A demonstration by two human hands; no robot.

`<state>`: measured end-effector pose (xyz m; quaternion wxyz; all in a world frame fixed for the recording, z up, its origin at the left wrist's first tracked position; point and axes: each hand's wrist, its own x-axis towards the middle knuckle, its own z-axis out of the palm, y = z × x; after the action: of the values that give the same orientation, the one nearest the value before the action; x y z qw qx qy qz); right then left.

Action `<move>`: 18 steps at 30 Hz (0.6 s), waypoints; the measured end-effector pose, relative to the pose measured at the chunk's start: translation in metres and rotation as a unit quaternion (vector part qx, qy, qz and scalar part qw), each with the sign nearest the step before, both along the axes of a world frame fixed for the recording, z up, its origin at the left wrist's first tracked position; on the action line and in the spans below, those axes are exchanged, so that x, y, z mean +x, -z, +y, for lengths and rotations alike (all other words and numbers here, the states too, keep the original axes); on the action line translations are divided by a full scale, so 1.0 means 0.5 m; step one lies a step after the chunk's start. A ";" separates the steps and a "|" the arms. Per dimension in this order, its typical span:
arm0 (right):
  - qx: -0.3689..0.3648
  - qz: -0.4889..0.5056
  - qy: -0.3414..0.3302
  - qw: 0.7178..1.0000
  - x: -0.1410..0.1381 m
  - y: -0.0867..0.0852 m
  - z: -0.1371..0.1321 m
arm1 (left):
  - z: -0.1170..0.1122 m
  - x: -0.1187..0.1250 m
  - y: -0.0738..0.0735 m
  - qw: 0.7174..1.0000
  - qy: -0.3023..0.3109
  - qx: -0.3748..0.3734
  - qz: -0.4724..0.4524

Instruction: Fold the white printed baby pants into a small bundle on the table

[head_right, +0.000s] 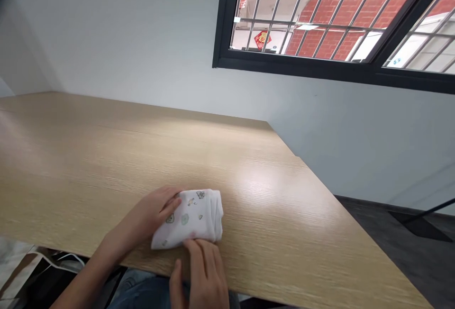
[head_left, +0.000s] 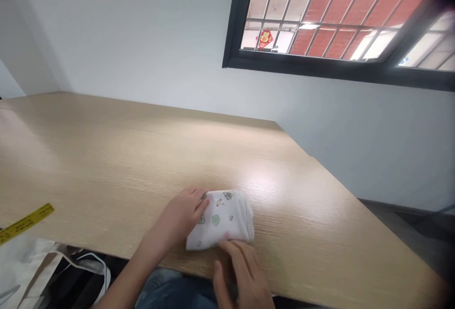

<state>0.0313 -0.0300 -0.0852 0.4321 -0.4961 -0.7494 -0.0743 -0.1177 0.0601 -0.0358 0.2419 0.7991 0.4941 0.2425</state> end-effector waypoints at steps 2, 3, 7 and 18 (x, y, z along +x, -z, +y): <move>-0.054 0.024 0.025 0.998 0.013 -0.007 0.019 | -0.028 -0.005 0.012 0.999 -0.030 -0.036 -0.016; -0.082 0.035 0.035 0.995 0.019 -0.012 0.030 | -0.045 -0.006 0.018 0.997 -0.048 -0.056 -0.025; -0.158 0.043 0.031 0.986 0.031 -0.032 0.069 | -0.095 -0.003 0.035 0.986 -0.123 -0.109 -0.030; -0.252 -0.001 0.046 0.967 0.028 -0.059 0.101 | -0.057 0.025 0.015 0.976 -0.169 -0.132 -0.049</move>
<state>0.0455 0.0202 -0.0556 0.2879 -0.6229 -0.7209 0.0968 -0.1051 0.0315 -0.0431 0.3242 0.6525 0.6373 0.2512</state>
